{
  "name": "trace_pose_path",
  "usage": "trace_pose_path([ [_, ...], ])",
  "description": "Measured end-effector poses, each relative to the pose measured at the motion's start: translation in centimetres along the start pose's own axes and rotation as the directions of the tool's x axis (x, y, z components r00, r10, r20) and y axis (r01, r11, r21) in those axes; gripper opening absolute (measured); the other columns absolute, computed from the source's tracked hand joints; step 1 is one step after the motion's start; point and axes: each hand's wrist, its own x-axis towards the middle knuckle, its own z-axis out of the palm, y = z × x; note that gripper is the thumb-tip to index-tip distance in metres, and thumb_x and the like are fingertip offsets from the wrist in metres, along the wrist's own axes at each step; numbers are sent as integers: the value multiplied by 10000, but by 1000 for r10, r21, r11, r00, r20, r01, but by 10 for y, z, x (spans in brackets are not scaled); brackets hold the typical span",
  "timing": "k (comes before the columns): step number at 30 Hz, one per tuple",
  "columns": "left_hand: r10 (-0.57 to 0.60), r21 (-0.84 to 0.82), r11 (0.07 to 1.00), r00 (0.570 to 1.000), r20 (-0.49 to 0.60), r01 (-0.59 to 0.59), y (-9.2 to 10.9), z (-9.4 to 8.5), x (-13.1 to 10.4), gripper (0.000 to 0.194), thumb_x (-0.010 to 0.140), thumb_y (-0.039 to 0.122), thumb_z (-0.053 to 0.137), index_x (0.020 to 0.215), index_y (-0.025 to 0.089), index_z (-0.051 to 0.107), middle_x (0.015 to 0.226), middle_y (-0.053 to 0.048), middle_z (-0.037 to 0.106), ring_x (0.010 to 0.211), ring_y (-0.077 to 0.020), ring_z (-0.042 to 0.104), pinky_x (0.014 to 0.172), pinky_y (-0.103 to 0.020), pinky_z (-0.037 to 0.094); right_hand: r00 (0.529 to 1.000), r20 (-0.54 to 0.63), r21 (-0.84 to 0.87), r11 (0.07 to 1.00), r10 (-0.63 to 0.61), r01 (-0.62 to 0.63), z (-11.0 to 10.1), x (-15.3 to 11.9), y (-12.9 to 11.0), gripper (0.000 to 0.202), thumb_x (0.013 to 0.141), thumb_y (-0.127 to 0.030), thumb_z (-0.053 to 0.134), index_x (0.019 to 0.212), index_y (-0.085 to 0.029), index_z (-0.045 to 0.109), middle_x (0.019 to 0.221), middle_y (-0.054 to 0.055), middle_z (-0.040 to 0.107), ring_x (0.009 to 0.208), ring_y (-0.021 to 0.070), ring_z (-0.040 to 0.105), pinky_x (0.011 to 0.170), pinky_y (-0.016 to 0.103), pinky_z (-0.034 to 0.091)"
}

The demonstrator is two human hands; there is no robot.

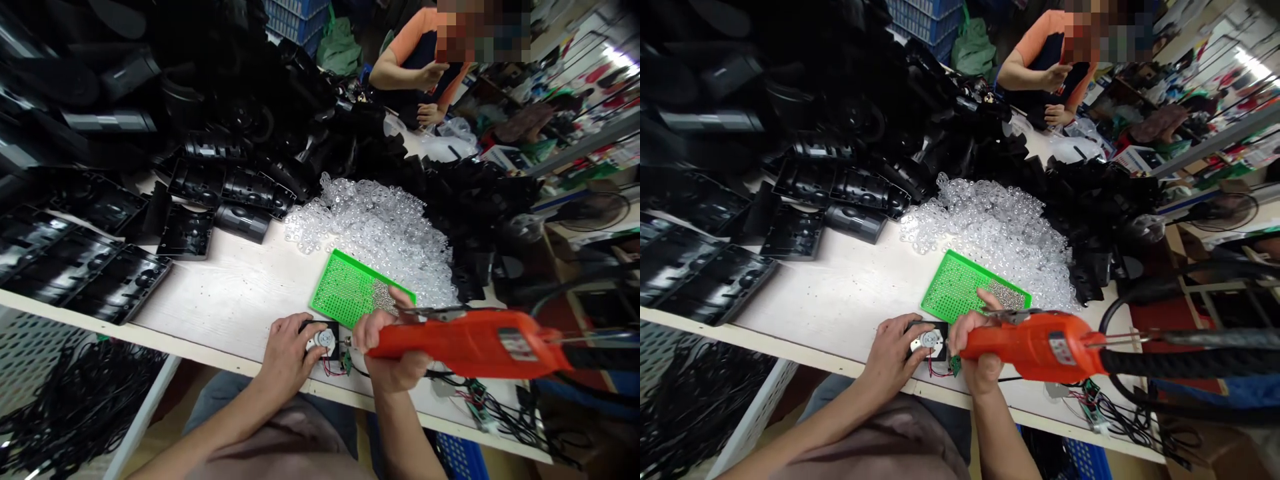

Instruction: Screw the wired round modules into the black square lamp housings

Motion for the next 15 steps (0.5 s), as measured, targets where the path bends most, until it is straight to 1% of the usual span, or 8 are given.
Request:
trace_pose_path([
  [3, 6, 1, 1000, 1000, -7, -6, 0, 0, 0, 253, 910, 333, 575, 1150, 263, 615, 1123, -68, 606, 1064, -239, 548, 873, -389, 383, 999, -44, -27, 999, 20, -21, -3, -13, 12, 645, 724, -651, 653, 1224, -270, 508, 522, -85, 470, 377, 107, 375, 380, 236, 333],
  [6, -2, 9, 1000, 1000, -5, 2, 0, 1, -1, 256, 913, 336, 572, 1155, 265, 612, 1134, -66, 601, 1081, -239, 542, 885, -391, 380, 999, -41, -40, 999, 18, -19, -3, -14, 21, 640, 720, -637, 662, 1215, -263, 505, 526, -84, 474, 385, 110, 390, 390, 236, 344],
  [11, -8, -3, 1000, 1000, -1, 8, 0, 2, -1, 262, 905, 331, 589, 1158, 265, 607, 1143, -67, 596, 1096, -240, 538, 892, -395, 376, 999, -29, -61, 998, 24, -26, 0, -12, 21, 630, 704, -657, 659, 1151, -235, 523, 509, -88, 462, 369, 107, 381, 383, 243, 328],
  [14, -6, -10, 1000, 1000, -1, 6, 1, 1, 0, 256, 902, 310, 595, 1152, 261, 608, 1128, -66, 602, 1088, -239, 542, 880, -393, 379, 999, -24, -82, 996, 26, -28, -2, -15, 23, 585, 700, -664, 657, 1093, -250, 529, 514, -84, 475, 379, 114, 399, 403, 255, 332],
  [15, -6, -9, 1000, 1000, 1, 6, 1, 1, 0, 258, 900, 306, 597, 1153, 262, 608, 1128, -65, 604, 1087, -239, 541, 879, -392, 380, 999, -12, -98, 994, 47, -48, -4, -16, 24, 574, 685, -678, 658, 1055, -258, 532, 509, -86, 473, 381, 117, 402, 412, 261, 338],
])
